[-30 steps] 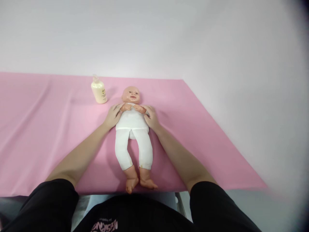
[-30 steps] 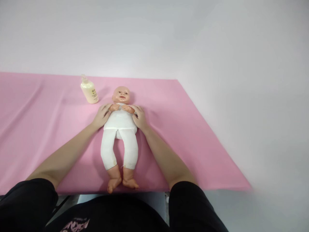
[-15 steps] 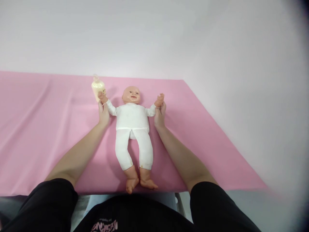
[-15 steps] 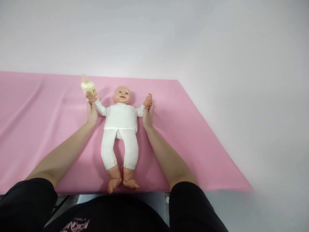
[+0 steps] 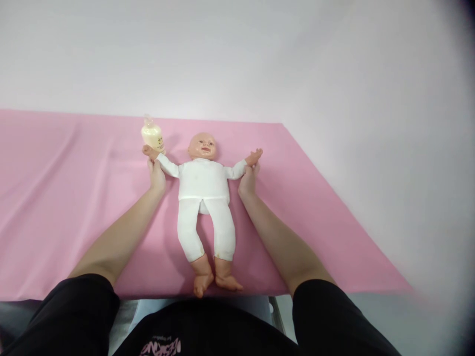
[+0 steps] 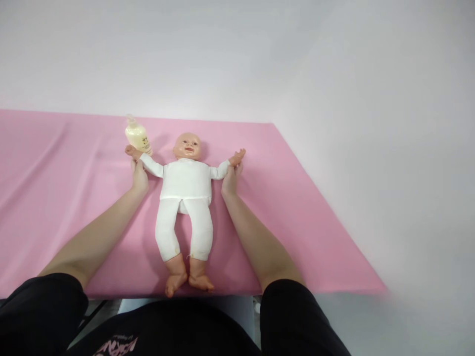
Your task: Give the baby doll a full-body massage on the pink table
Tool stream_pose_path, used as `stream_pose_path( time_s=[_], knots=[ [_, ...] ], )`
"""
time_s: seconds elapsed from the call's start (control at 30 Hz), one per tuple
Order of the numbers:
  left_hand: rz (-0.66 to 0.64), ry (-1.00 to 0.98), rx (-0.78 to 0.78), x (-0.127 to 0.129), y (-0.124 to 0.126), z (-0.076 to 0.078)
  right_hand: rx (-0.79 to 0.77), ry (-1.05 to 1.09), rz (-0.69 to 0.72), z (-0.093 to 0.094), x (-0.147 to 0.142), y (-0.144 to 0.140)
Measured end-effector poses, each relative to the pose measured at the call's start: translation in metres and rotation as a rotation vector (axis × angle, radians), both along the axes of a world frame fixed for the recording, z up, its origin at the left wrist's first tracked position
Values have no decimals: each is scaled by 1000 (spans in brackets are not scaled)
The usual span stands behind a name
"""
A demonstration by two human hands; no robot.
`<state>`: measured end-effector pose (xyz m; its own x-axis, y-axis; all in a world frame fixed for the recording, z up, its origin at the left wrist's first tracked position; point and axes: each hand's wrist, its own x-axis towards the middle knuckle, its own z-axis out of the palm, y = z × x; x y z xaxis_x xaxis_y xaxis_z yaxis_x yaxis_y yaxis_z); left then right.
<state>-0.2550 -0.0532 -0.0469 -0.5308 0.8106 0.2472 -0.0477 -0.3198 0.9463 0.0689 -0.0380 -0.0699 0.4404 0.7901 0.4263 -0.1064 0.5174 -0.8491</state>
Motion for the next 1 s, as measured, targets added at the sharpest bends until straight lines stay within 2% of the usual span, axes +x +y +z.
stream_pose_path(
  time_s=[0.13,0.3,0.43,0.67,1.0],
  knots=[
    [-70,111,94,7,-10,8,113,-243,53,24,-11,-21],
    [-138,358,212,16,-25,18,143,-332,149,41,-25,-40],
    [-180,574,260,19,-30,20,187,-409,200,39,-28,-43],
    [-327,919,205,23,-24,15,92,-746,206,29,-24,-36],
    [-311,1063,181,21,-23,12,103,-813,174,29,-25,-34]
  ],
)
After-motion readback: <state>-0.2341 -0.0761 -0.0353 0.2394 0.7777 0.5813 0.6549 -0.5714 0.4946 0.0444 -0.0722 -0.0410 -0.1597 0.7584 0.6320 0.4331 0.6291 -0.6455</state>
